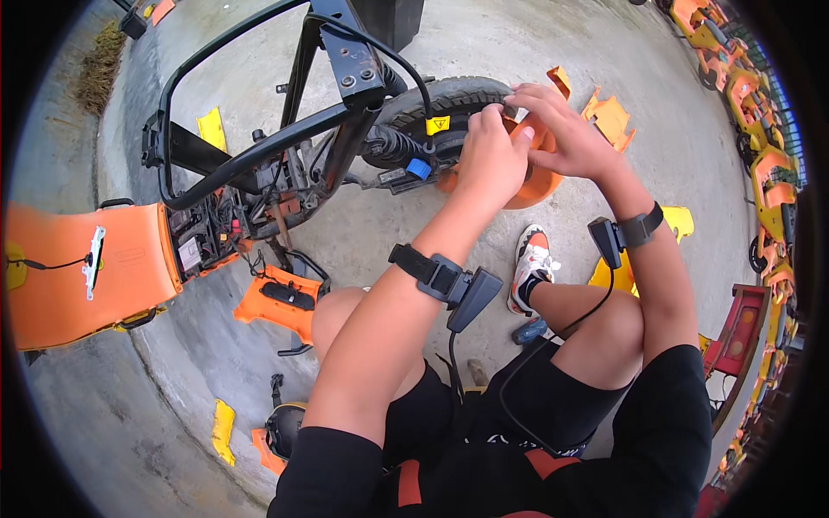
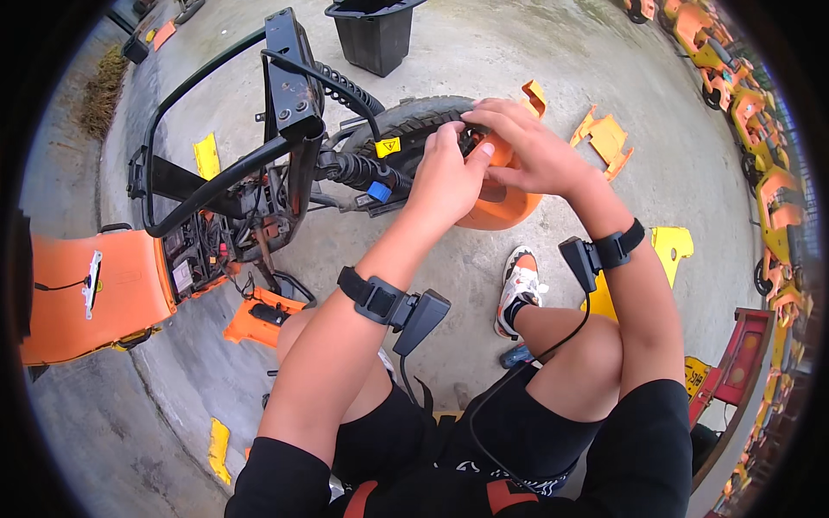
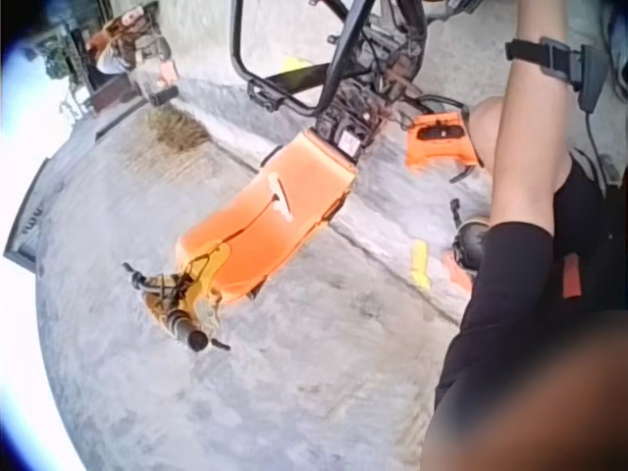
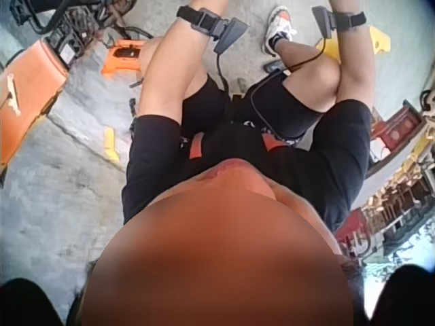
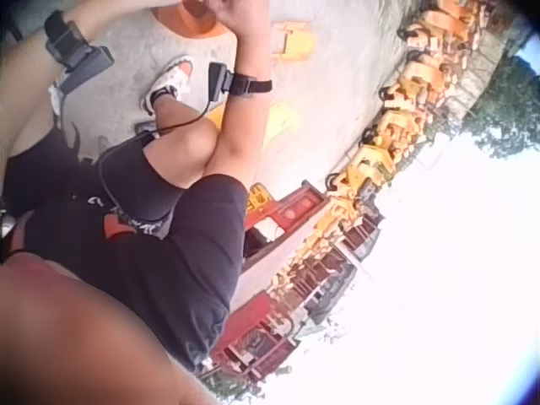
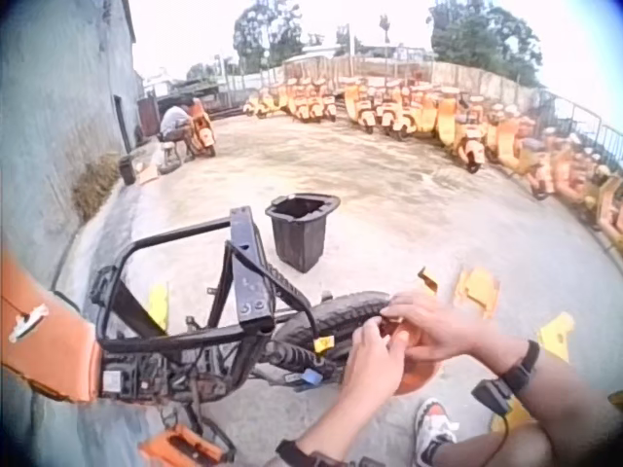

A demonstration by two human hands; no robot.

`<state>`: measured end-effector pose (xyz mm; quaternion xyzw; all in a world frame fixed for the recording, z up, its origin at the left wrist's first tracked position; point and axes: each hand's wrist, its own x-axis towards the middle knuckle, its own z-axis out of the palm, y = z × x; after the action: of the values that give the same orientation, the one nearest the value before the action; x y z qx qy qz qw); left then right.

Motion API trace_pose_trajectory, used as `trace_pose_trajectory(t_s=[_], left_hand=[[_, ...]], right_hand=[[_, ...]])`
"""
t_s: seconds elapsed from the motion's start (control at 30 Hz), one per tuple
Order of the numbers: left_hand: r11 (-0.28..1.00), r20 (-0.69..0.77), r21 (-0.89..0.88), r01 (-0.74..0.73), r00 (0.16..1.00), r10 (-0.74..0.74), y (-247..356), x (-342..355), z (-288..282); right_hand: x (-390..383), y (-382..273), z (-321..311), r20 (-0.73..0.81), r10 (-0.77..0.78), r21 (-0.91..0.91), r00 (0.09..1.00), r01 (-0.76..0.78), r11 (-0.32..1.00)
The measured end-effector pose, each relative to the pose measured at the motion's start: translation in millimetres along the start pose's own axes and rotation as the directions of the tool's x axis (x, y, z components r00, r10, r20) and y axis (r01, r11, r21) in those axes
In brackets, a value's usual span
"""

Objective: The recorder is attaching plastic body panels to a motorcycle frame and then using a T-handle wrench to tighten a bolt on the rear wheel assembly.

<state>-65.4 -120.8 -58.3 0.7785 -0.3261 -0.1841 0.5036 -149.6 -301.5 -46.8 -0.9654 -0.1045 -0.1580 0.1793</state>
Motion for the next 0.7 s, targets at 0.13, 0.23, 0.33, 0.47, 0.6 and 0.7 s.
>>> trace_pose_trajectory(t_s=[0.13, 0.23, 0.33, 0.47, 0.6, 0.7], left_hand=[[0.957, 0.137, 0.275, -0.09, 0.989, 0.053, -5.3, 7.0, 5.2], [0.843, 0.159, 0.487, -0.228, 0.972, 0.171, -5.8, 6.5, 7.8], [0.82, 0.162, 0.52, -0.241, 0.97, 0.182, -2.3, 4.0, 7.6], [0.819, 0.192, 0.539, -0.197, 0.975, 0.109, -0.3, -10.4, 2.9], [0.841, 0.176, 0.492, -0.224, 0.972, 0.156, -5.8, -9.8, -4.7], [0.843, 0.139, 0.527, -0.112, 0.989, 0.044, -15.0, -1.3, -24.7]], right_hand=[[-14.0, 79.2, -28.8, -0.459, 0.534, 0.576, 0.71, -0.22, 0.788], [-39.2, 131.0, 8.1, 0.009, 0.934, 0.825, 0.358, -0.53, 0.195], [-60.5, 146.3, 78.8, 0.315, 0.806, 0.885, 0.501, -0.462, -0.059], [-69.7, 139.3, 96.6, 0.38, 0.739, 0.878, 0.557, -0.469, -0.098], [-68.0, 95.1, 73.9, 0.416, 0.774, 0.845, 0.477, -0.518, -0.135], [-46.0, 61.5, 53.8, 0.286, 0.835, 0.75, 0.47, -0.652, 0.111]])
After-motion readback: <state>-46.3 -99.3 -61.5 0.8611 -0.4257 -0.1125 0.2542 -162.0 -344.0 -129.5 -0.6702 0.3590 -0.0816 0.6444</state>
